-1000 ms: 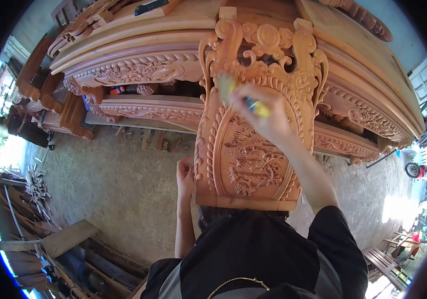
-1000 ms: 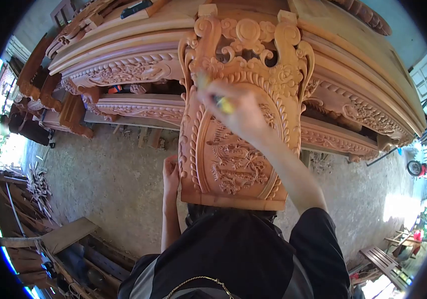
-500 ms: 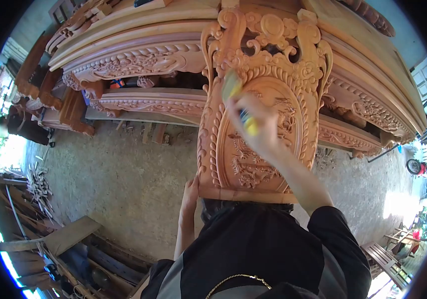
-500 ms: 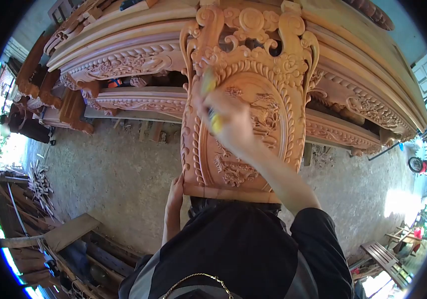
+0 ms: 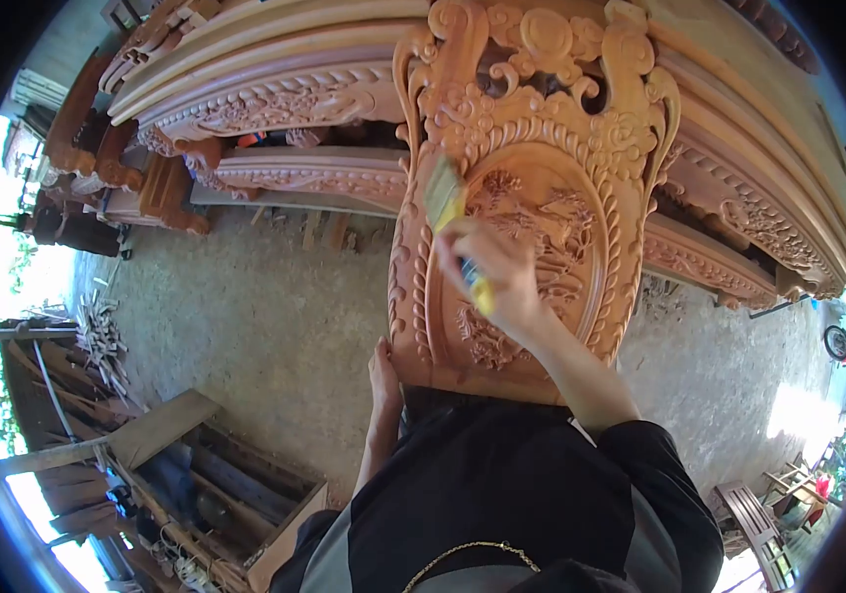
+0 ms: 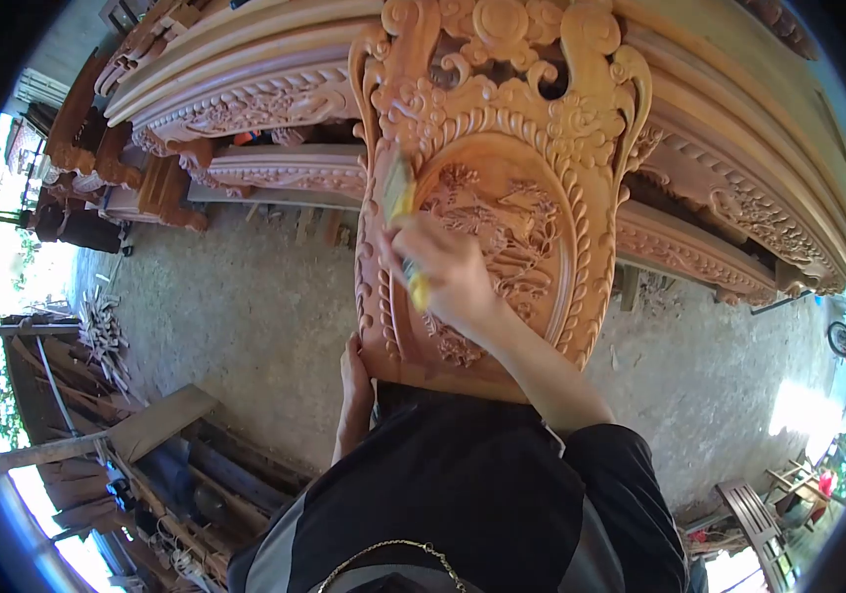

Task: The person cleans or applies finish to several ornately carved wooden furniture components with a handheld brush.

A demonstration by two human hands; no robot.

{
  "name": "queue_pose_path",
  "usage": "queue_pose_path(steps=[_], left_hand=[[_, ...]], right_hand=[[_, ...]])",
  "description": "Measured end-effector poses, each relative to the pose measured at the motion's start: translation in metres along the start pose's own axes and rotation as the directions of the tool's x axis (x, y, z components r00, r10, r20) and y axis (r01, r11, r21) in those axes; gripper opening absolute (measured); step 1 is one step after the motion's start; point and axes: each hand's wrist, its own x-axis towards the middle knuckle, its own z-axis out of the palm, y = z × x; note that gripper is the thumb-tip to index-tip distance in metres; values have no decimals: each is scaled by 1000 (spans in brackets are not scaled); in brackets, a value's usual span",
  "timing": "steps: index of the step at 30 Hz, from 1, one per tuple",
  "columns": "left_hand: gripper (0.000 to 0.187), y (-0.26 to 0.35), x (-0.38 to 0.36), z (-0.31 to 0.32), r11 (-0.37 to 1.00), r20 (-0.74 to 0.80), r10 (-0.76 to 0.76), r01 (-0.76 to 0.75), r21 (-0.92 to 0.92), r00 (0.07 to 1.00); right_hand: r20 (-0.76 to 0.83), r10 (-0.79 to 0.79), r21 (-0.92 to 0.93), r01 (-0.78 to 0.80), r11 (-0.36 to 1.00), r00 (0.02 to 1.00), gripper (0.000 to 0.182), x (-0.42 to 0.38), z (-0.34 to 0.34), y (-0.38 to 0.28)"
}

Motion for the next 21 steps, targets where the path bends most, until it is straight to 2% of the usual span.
queue_pose_path(steps=[1,2,4,5,6,7,8,9,10,11,12,13,14,16,17,19,20,21], left_hand=[[44,5,-7,1,998,-30,59,-58,31,998],[44,5,-9,-4,998,-29,52,-51,45,998],[45,6,-5,-7,908,-3,242,-225,353,970],[46,4,-4,-21,640,226,343,-403,654,912],[46,1,-3,-20,639,241,332,-406,653,912],[46,0,0,-19,853,97,233,-251,458,968],[45,-2,4,-18,976,-18,88,-82,203,996],[44,-1,5,-16,990,-26,61,-58,130,998],[44,8,1,-10,990,-13,53,-51,132,998],[43,17,-7,-6,992,-30,41,-37,123,999],[43,20,-14,-6,993,-53,29,-23,114,998],[42,10,-7,-11,991,-45,76,-70,117,996],[42,10,-3,-13,991,-45,79,-73,115,996],[42,7,-1,-15,992,-27,41,-37,117,999],[42,1,3,-21,992,-20,42,-39,122,999],[40,-3,3,-26,870,162,355,-389,302,921],[40,-8,3,-25,871,170,349,-386,304,922],[40,6,-12,-14,927,94,289,-304,221,953]], right_hand=[[202,-31,72,16,997,979,11,-16,4,-4],[390,-78,143,24,989,917,13,-32,8,-10],[601,-102,254,-68,965,793,12,-61,12,-28],[741,-45,214,-172,961,670,14,-68,7,-38],[739,-28,199,-178,964,673,14,-65,3,-41],[718,-20,194,-173,966,695,12,-62,0,-42],[698,-15,189,-164,968,716,10,-59,-1,-42],[612,38,166,-175,971,790,11,-54,-3,-38],[610,50,152,-178,972,791,11,-47,-4,-33],[417,59,78,-100,992,907,12,-41,-6,-29],[207,39,-9,-38,999,978,13,-37,-7,-27],[50,-51,-118,56,991,997,13,-33,-4,-26],[49,-54,-117,59,991,997,13,-35,1,-28],[323,-28,-4,31,1000,946,14,-50,10,-39],[477,27,67,-66,996,879,13,-62,17,-44],[605,-71,126,-7,992,793,14,-67,27,-50],[649,-94,131,11,991,755,16,-71,30,-49],[651,-86,126,4,992,754,16,-66,30,-47]])
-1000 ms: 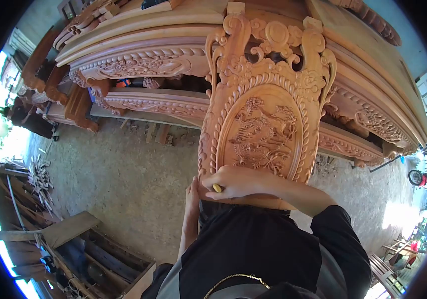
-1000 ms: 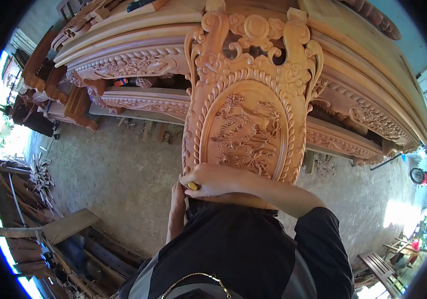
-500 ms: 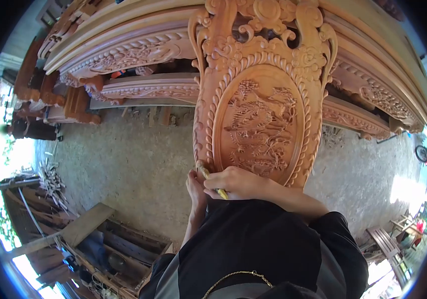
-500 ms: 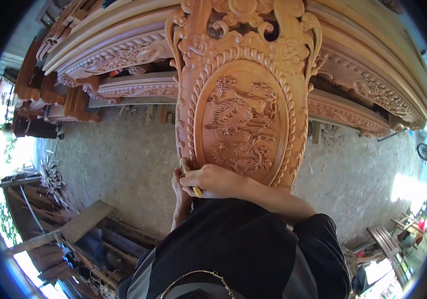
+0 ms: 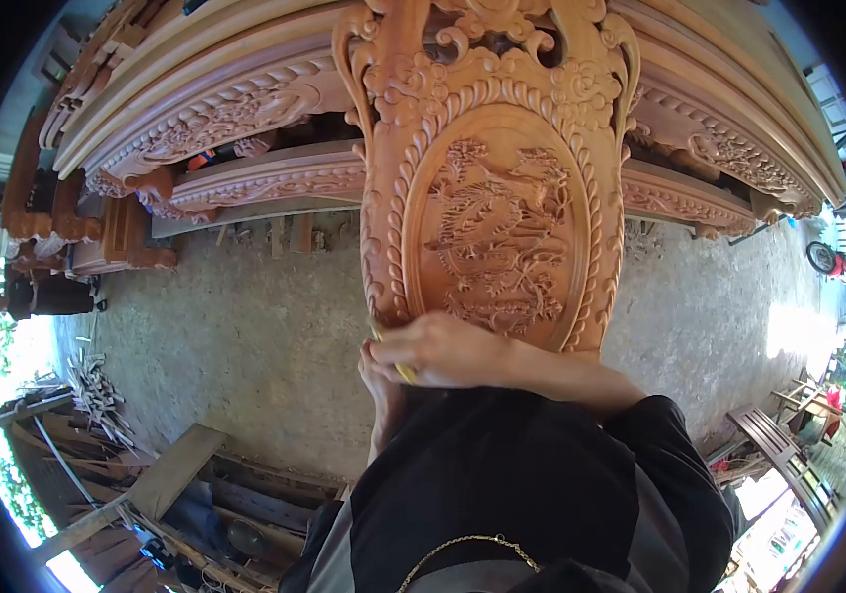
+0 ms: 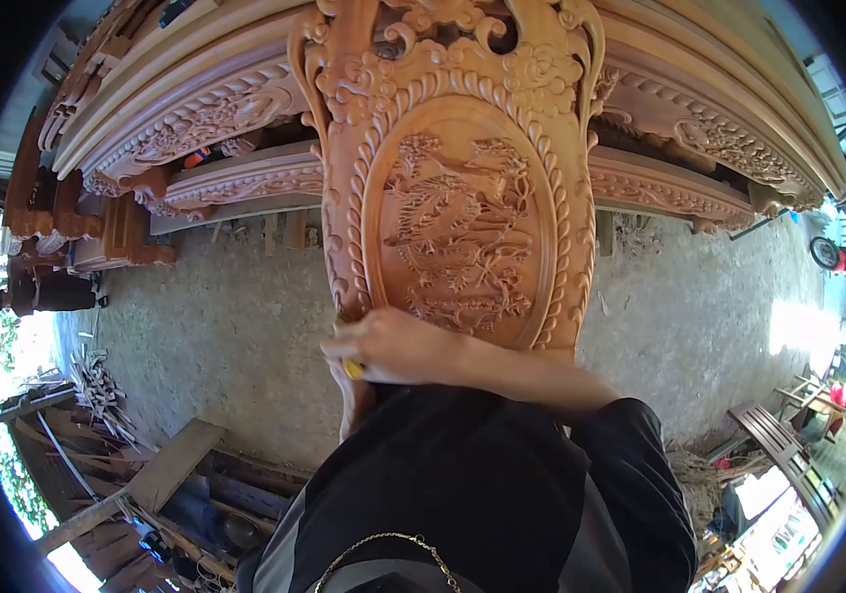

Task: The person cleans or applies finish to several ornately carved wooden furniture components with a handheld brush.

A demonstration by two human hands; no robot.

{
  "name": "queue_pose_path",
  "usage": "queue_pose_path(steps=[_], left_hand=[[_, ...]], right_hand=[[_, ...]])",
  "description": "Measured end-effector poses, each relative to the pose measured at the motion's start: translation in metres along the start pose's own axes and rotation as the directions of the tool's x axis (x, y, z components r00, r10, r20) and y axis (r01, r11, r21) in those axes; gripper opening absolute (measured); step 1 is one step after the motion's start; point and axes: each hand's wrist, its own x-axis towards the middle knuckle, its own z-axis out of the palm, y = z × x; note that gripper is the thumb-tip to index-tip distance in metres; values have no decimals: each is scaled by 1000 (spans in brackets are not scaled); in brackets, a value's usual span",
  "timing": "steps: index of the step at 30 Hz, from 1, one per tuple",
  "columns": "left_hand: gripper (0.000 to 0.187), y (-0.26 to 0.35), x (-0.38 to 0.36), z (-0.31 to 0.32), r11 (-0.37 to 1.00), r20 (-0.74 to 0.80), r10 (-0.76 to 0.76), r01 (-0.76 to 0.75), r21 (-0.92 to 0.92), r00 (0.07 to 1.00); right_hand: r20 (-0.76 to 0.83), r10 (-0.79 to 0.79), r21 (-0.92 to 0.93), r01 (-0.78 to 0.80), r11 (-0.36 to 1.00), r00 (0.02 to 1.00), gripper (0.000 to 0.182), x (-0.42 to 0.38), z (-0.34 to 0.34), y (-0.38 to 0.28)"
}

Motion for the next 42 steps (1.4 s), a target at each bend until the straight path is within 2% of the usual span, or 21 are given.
queue_pose_path(steps=[2,3,5,7,9,10,11,13,15,17,18,23,26,28,31,32,33,35,37,39,42], left_hand=[[45,13,3,2,963,-80,-256,247,-107,963],[45,14,4,1,965,-78,-251,243,-99,965],[44,16,3,1,941,-91,-322,307,-145,942],[43,12,5,-1,955,-106,-286,275,-111,952],[42,3,5,-5,965,-129,-258,251,-69,957],[43,1,7,-5,970,-131,-240,232,-76,962],[44,-1,9,-5,974,-131,-222,213,-83,966],[44,1,10,-3,973,-150,-225,216,-77,963],[44,0,10,-3,971,-171,-235,225,-74,957],[45,-2,12,0,978,-198,-208,196,-77,958],[45,-2,13,1,976,-202,-213,200,-82,956],[45,-10,22,10,970,-217,-208,172,-173,954],[45,-11,26,12,964,-189,-227,193,-183,955],[45,-18,30,12,976,-202,-196,171,-137,959],[47,-16,34,9,979,-139,-203,195,-68,969],[54,-15,34,7,970,-64,-243,241,-39,968],[54,-13,33,7,968,-72,-249,246,-49,966],[56,-10,31,9,968,-61,-252,252,-21,966],[53,-11,29,15,978,-123,-209,208,-21,970],[54,-16,28,17,986,-180,-164,164,-12,970],[57,-19,32,20,985,-156,-168,161,-61,973]], right_hand=[[-208,-47,-152,15,988,977,17,14,-17,7],[-217,-46,-152,13,988,975,17,18,-25,8],[-567,-125,-340,-93,936,814,17,24,-40,9],[-532,-148,-383,-81,920,834,15,3,-32,15],[-264,8,-196,-62,979,965,16,-27,-26,-1],[-241,15,-31,-23,999,971,16,-36,-18,-3],[-242,17,-23,-23,999,970,16,-47,-20,-2],[-252,69,-72,-90,993,965,16,-61,-41,-11],[-493,135,-92,-205,974,860,18,-62,-67,-13],[-657,58,-365,-385,848,752,21,-64,-70,-18],[-651,59,-366,-381,849,757,21,-66,-68,-18],[-415,183,-74,-233,970,891,21,-76,-72,-12],[-681,223,-44,-342,939,697,12,-77,-105,-4],[-704,384,199,-353,914,598,18,-74,-131,-4],[-661,425,362,-233,902,618,22,-81,-147,0],[-629,430,334,-275,902,647,23,-80,-151,-2],[-620,429,333,-275,902,657,23,-82,-152,-3],[-595,381,129,-384,914,708,23,-87,-151,-4],[-603,391,141,-389,910,696,21,-91,-139,4],[-594,173,-180,-339,923,786,20,-87,-123,10],[-498,106,-311,-292,905,861,19,-63,-111,1]])
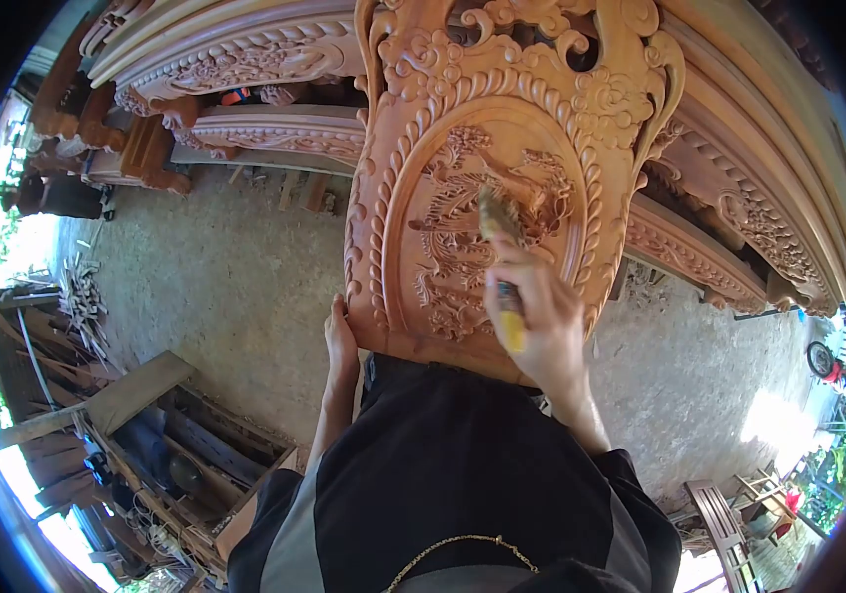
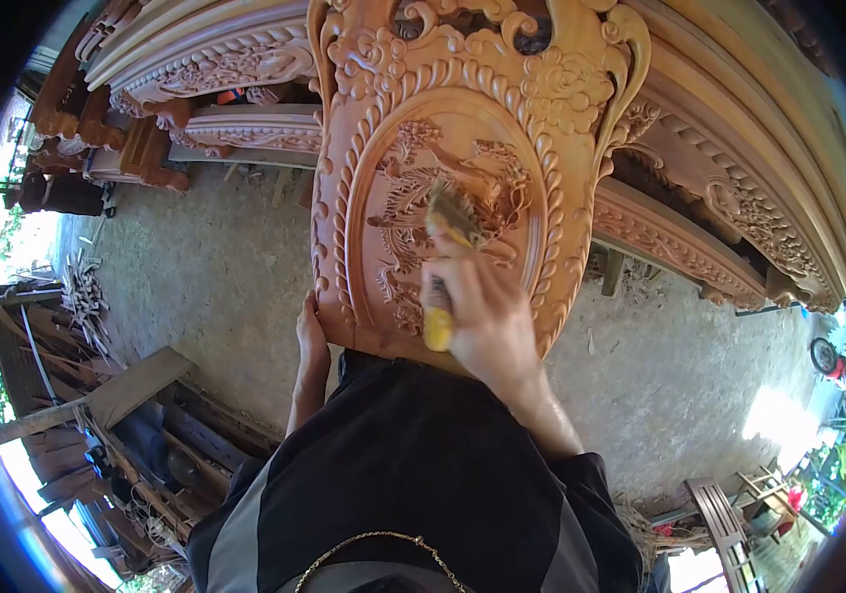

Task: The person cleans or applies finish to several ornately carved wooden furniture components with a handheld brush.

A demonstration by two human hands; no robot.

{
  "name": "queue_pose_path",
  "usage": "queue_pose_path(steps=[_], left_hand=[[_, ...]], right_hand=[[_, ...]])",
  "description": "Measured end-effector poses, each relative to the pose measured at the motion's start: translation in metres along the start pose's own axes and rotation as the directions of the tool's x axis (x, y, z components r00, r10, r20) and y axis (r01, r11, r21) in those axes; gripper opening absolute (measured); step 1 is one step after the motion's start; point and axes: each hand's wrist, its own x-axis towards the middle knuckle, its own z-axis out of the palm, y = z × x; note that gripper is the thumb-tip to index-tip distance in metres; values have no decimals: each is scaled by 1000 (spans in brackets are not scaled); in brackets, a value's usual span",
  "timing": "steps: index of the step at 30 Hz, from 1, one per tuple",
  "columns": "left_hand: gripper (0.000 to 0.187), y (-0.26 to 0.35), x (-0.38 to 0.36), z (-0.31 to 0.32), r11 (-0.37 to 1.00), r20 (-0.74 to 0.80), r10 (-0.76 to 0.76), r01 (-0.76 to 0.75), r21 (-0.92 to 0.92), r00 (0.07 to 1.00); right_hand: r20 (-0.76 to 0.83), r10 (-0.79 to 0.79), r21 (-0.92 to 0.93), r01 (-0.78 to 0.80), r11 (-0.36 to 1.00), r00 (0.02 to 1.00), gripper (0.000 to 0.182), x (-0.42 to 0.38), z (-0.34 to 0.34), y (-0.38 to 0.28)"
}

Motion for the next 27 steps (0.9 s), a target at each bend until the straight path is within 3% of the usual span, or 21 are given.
queue_pose_path(steps=[2,4,7,8,9,11,12,13,15,16,17,19,20,22,23,25,26,27], left_hand=[[58,5,-2,0,999,34,-39,38,26,999],[57,16,-10,1,997,50,-53,50,52,997],[57,31,-13,2,989,92,-92,80,127,991],[57,34,-13,2,980,110,-123,103,173,986],[57,35,-14,2,979,113,-126,104,178,986],[57,36,-14,2,978,145,-122,94,185,982],[57,37,-14,4,978,150,-123,94,189,981],[58,37,-15,5,975,139,-135,106,196,981],[58,36,-14,5,971,127,-146,117,209,981],[58,35,-11,3,956,127,-177,140,259,976],[59,35,-9,1,939,124,-206,160,305,971],[60,35,-9,1,951,147,-180,134,279,973],[60,35,-11,1,962,171,-156,110,251,973],[61,40,-14,2,957,167,-149,100,271,975],[61,41,-15,2,952,167,-140,86,294,976],[61,35,-12,-1,961,182,-133,82,263,974],[62,32,-10,-1,970,200,-120,71,234,972],[62,31,-8,-1,971,199,-121,75,228,973]], right_hand=[[51,-32,-18,33,999,998,20,5,4,-6],[223,-52,-48,64,997,973,24,10,-1,-12],[167,-111,71,100,992,980,32,5,-10,-12],[216,-75,-60,90,994,974,38,3,-19,-18],[215,-69,-61,84,995,974,38,4,-19,-16],[65,-121,-347,136,928,990,38,7,-14,-10],[75,-96,-166,107,980,993,35,-2,1,1],[74,-89,-170,101,980,993,35,-7,11,2],[214,-215,137,189,972,953,34,-13,28,1],[212,-209,140,182,973,955,34,-16,32,0],[163,-176,358,108,927,971,28,-19,35,1],[96,-91,733,-9,680,991,18,-18,40,2],[100,-94,735,-9,678,991,18,-18,38,4],[-176,-94,655,188,732,980,29,-19,31,9],[-169,-95,657,184,731,981,29,-16,29,12],[-449,-217,553,460,694,867,53,0,25,25],[-399,-305,432,470,769,865,64,9,24,32],[-394,-309,434,472,767,865,64,17,32,37]])
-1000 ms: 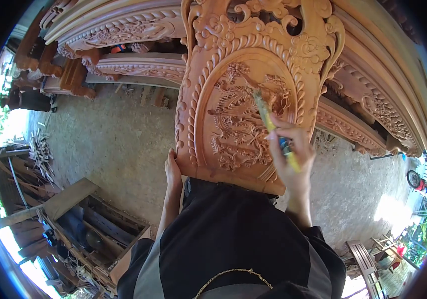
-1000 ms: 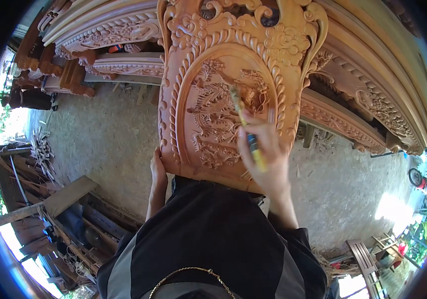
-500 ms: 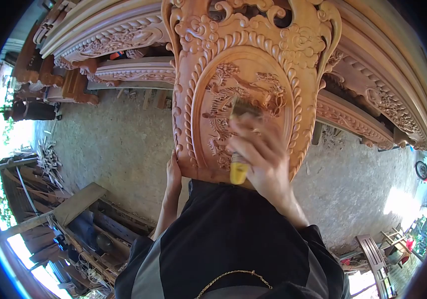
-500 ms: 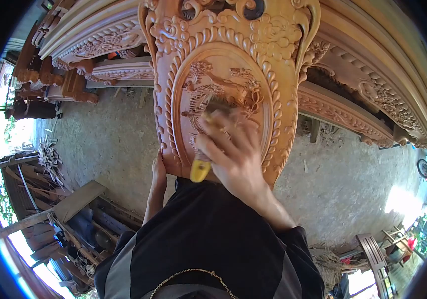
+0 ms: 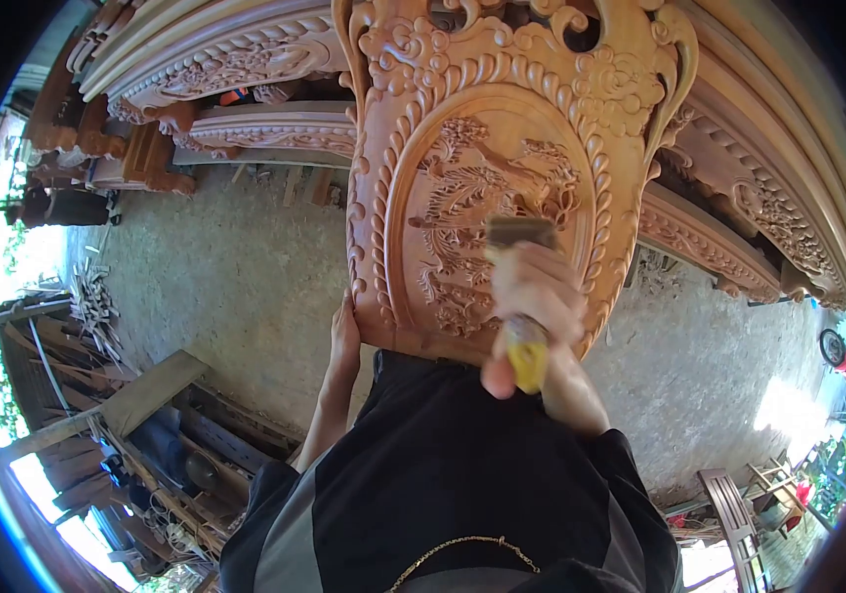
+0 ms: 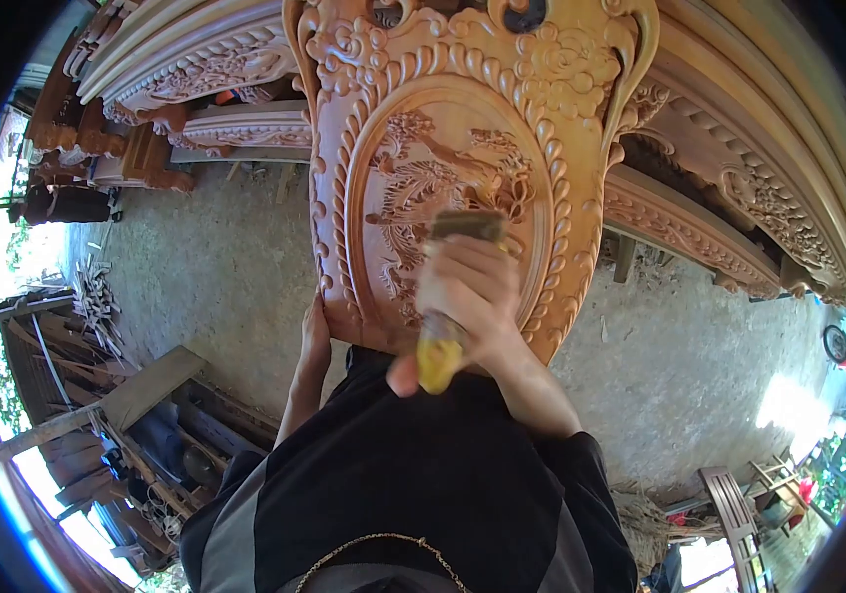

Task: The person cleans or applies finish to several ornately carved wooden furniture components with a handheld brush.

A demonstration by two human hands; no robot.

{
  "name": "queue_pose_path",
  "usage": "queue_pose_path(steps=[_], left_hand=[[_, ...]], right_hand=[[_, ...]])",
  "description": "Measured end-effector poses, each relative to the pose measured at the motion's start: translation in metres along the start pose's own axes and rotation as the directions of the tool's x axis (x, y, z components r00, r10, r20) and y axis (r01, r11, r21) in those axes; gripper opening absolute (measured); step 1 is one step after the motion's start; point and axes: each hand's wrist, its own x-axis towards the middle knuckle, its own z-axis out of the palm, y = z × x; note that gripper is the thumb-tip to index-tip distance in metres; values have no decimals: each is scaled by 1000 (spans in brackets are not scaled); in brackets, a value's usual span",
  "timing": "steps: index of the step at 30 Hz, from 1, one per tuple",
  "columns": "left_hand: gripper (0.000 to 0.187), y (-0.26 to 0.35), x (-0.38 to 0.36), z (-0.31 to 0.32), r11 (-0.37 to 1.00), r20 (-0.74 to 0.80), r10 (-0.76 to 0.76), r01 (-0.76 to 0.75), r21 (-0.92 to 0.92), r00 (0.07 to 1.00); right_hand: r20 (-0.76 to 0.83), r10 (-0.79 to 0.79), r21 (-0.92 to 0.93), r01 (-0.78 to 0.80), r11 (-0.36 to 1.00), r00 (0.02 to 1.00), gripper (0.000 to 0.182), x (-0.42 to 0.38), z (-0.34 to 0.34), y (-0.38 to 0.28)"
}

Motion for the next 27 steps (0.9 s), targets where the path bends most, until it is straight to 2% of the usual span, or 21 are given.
queue_pose_path(steps=[2,4,6,7,9,10,12,13,14,16,17,18,20,21,22,24,25,26,27], left_hand=[[59,-2,2,0,1000,6,-22,22,-7,1000],[59,-5,6,0,1000,9,-23,23,-21,1000],[59,-13,4,0,999,5,-26,26,-38,1000],[59,-13,8,-1,999,2,-25,25,-46,1000],[59,-19,8,-6,997,-5,-23,22,-68,1000],[59,-24,3,-14,996,-14,-28,26,-81,1000],[58,-30,9,-18,995,-20,-46,45,-85,999],[58,-31,13,-15,995,-15,-50,49,-84,999],[58,-29,22,-9,995,-6,-50,49,-84,999],[58,-32,27,-7,995,10,-46,47,-85,999],[58,-33,29,-13,995,14,-42,43,-87,999],[58,-38,25,-15,995,14,-40,41,-90,999],[58,-38,30,-14,995,7,-37,37,-98,999],[57,-39,30,-12,994,4,-36,36,-100,999],[57,-40,31,-10,994,3,-34,34,-101,999],[57,-41,32,-5,994,6,-26,26,-103,1000],[55,-43,30,-5,981,84,57,-41,-191,995],[55,-43,29,-4,982,92,62,-45,-182,994],[55,-45,28,-5,982,92,91,-74,-173,992]], right_hand=[[227,95,-90,-76,993,969,61,-2,23,14],[291,133,9,-142,990,947,60,-5,57,17],[430,292,140,-383,913,854,57,-11,78,16],[428,296,134,-384,914,854,57,-11,83,11],[336,122,-84,-100,992,934,56,-3,89,1],[339,127,-83,-105,991,932,56,0,87,-2],[276,188,-324,-93,941,942,50,2,80,-10],[293,267,-299,-177,938,918,49,-1,80,0],[284,277,-315,-184,931,918,49,-1,80,5],[442,401,-201,-348,916,802,48,3,77,9],[439,464,-139,-452,881,769,49,7,72,2],[430,471,-146,-455,878,771,49,13,69,-7],[252,389,-288,-315,904,886,51,22,64,-20],[222,370,-390,-266,882,902,52,21,58,-21],[212,375,-397,-271,877,902,52,14,56,-13],[264,468,-411,-341,846,843,50,-1,52,4],[281,470,-354,-365,861,837,50,-4,51,0],[270,471,-359,-366,858,840,50,-5,50,-2],[255,405,-273,-336,901,878,50,-4,51,-4]])
